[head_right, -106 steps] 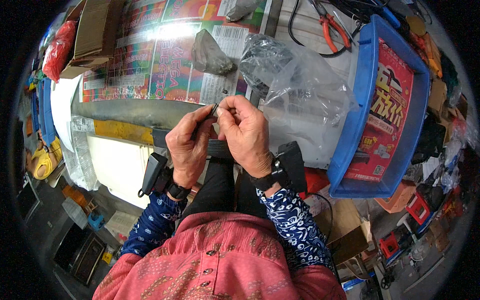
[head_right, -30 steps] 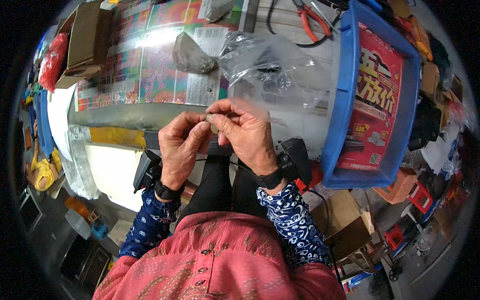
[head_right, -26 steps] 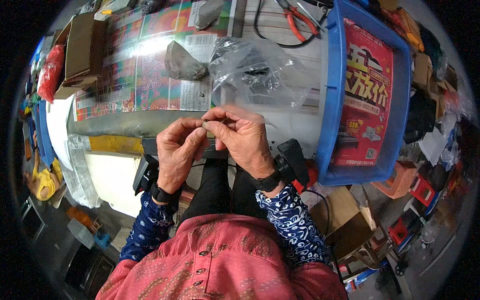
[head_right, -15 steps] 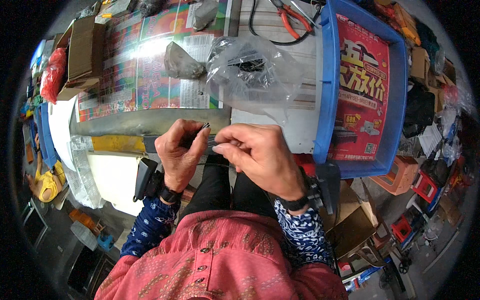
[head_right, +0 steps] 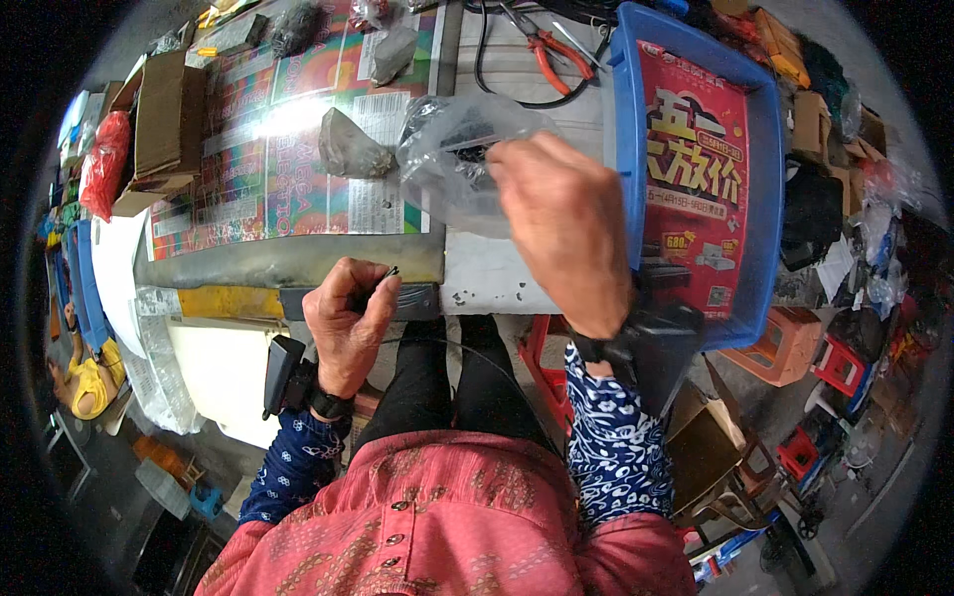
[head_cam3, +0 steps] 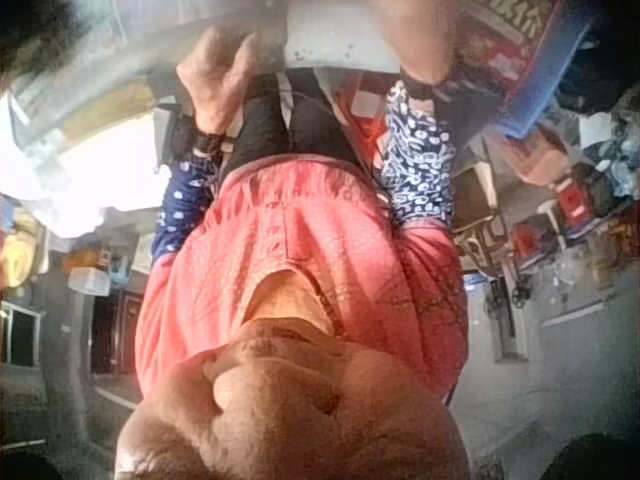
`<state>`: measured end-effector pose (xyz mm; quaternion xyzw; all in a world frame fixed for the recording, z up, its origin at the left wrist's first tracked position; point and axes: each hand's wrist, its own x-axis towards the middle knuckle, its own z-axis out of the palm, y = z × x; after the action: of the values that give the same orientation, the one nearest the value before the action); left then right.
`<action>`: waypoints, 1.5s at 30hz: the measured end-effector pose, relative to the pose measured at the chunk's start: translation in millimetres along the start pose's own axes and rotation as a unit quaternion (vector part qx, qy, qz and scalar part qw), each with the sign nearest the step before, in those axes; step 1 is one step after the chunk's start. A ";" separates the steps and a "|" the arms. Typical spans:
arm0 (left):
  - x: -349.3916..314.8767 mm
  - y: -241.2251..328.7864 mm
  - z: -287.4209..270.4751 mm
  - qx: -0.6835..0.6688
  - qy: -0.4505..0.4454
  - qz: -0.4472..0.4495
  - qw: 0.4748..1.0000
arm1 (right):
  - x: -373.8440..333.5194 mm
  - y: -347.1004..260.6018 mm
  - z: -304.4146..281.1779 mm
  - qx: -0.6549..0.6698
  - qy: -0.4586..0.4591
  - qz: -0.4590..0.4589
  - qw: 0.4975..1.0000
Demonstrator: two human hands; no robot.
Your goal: The person opens a plastic bag of small metal connectors and uses pliers to crimp them onto the ends of short black wires. The person repeats this process for several wires, placing the finished pieces on the table.
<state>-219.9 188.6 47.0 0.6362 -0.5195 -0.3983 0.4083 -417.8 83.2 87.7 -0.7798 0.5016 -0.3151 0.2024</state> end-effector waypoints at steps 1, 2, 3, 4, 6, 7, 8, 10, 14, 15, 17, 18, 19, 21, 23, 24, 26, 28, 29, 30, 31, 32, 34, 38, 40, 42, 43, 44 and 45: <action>0.0 -0.2 -0.2 -0.033 -0.006 -0.022 0.999 | 2.1 3.2 4.5 -0.016 -0.032 -0.025 0.999; 0.1 -0.3 1.1 -0.061 0.008 -0.056 0.997 | 2.0 6.1 8.8 -0.061 -0.099 0.010 0.993; 0.6 -0.5 1.3 -0.073 0.005 -0.067 0.995 | 2.4 10.5 14.2 -0.029 -0.106 0.014 0.994; 1.2 -0.6 0.3 -0.085 0.001 -0.078 0.993 | 3.1 15.9 20.5 0.003 -0.118 0.022 0.993; 1.8 -0.2 -1.1 -0.117 -0.008 -0.104 0.988 | 4.1 26.7 34.4 0.042 -0.140 0.072 0.987; 1.9 0.2 -2.0 -0.137 -0.013 -0.119 0.983 | 5.8 32.0 42.7 0.021 -0.104 0.058 0.993; 1.5 0.8 -2.8 -0.155 -0.019 -0.144 0.977 | 7.9 36.6 51.8 0.001 -0.069 0.044 0.997; 1.2 1.5 -3.9 -0.168 -0.022 -0.143 0.975 | 14.2 46.0 66.2 -0.020 -0.013 0.002 1.000; 0.5 2.0 -4.6 -0.186 -0.024 -0.144 0.972 | 17.5 60.2 73.8 -0.106 -0.174 0.092 0.975; 0.5 1.9 -5.2 -0.198 -0.026 -0.157 0.967 | 16.9 62.9 74.1 -0.113 -0.180 0.094 0.973; 0.7 1.8 -6.8 -0.224 -0.030 -0.191 0.955 | 14.6 68.6 75.0 -0.118 -0.174 0.066 0.975; 0.8 1.7 -7.8 -0.232 -0.031 -0.187 0.954 | 13.7 71.7 76.2 -0.136 -0.194 0.051 0.970; 1.1 1.7 -8.5 -0.241 -0.031 -0.190 0.951 | 12.5 74.6 78.3 -0.147 -0.187 0.025 0.971; 1.0 2.0 -10.8 -0.249 -0.032 -0.184 0.950 | 10.0 80.5 81.5 -0.176 -0.179 -0.021 0.968; 0.3 2.3 -12.2 -0.246 -0.035 -0.167 0.954 | 6.8 85.5 78.8 -0.091 -0.156 -0.063 0.982; 0.0 2.3 -12.6 -0.251 -0.033 -0.165 0.953 | 5.9 85.6 78.1 0.002 -0.136 -0.045 0.990; -0.6 2.0 -13.4 -0.261 -0.027 -0.160 0.951 | 2.0 83.8 63.7 -0.062 -0.177 0.012 0.982; -2.3 2.2 -13.7 -0.249 -0.027 -0.161 0.955 | -3.4 74.5 41.9 -0.030 -0.179 0.071 0.981; -3.2 2.5 -13.7 -0.244 -0.027 -0.162 0.956 | -5.5 67.4 30.4 -0.015 -0.188 0.114 0.975; -4.5 3.1 -14.0 -0.245 -0.024 -0.169 0.954 | -7.4 59.2 17.8 -0.063 -0.196 0.084 0.975; -6.0 4.1 -14.6 -0.248 -0.021 -0.176 0.952 | -9.0 50.0 4.9 -0.112 -0.202 0.053 0.972; -6.6 5.1 -14.5 -0.254 -0.020 -0.181 0.950 | -9.9 40.1 -5.6 -0.157 -0.198 0.008 0.968; -7.3 7.0 -13.2 -0.260 -0.023 -0.174 0.950 | -12.6 19.5 -23.2 -0.078 -0.131 0.024 0.988; -5.3 11.7 -11.2 -0.251 -0.042 -0.170 0.952 | -28.8 -26.2 -46.5 0.243 -0.053 0.222 0.943; -5.4 15.3 -14.2 -0.239 -0.054 -0.177 0.953 | -32.5 -42.6 -40.5 0.363 -0.047 0.247 0.897; -4.3 18.3 -18.8 -0.240 -0.051 -0.160 0.956 | -33.6 -54.3 -25.7 0.472 -0.047 0.272 0.837; -3.6 19.8 -21.4 -0.248 -0.050 -0.154 0.955 | -33.8 -59.1 -14.6 0.512 -0.051 0.290 0.807; -3.7 21.5 -24.3 -0.234 -0.049 -0.161 0.957 | -34.1 -62.7 -5.3 0.526 -0.056 0.305 0.792; -4.4 23.3 -26.9 -0.251 -0.049 -0.174 0.951 | -35.1 -66.1 3.7 0.551 -0.058 0.314 0.771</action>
<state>-203.3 192.8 78.5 0.5735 -0.3032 -0.6112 0.4535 -382.5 142.5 116.7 -0.3499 0.4462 -0.4104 0.7142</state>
